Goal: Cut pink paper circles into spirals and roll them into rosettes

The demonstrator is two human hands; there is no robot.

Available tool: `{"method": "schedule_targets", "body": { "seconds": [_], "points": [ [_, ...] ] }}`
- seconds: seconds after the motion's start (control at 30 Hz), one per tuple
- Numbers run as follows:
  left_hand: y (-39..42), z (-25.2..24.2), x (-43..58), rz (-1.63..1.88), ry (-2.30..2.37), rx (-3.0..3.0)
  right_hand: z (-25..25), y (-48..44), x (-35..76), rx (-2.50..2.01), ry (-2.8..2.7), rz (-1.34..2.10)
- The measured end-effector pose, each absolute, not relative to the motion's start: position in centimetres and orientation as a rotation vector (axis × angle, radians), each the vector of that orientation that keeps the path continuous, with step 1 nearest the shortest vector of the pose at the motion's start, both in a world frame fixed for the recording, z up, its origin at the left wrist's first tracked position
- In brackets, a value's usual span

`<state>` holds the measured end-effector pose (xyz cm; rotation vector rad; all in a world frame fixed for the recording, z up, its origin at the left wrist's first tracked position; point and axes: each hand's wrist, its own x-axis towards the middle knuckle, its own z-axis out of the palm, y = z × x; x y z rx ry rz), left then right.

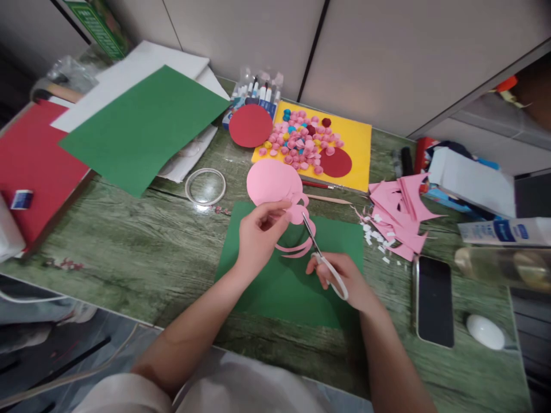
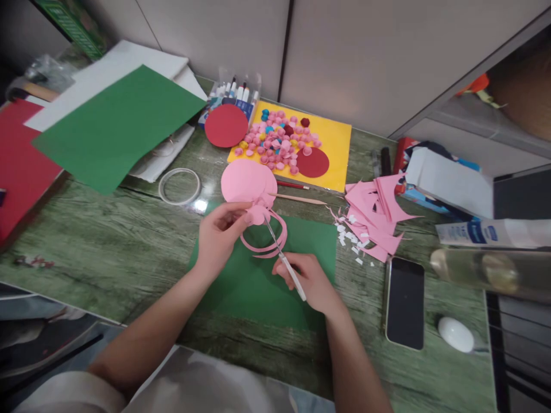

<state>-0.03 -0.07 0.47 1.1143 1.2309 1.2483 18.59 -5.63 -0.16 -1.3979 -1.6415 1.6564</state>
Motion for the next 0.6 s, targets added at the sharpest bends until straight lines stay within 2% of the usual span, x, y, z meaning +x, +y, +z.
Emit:
{"method": "schedule_targets", "body": {
  "seconds": [0.6],
  "points": [
    [-0.33,0.4,0.25,1.174,1.189,1.233,-0.12,-5.74,18.59,-1.343,-1.621,1.664]
  ]
}}
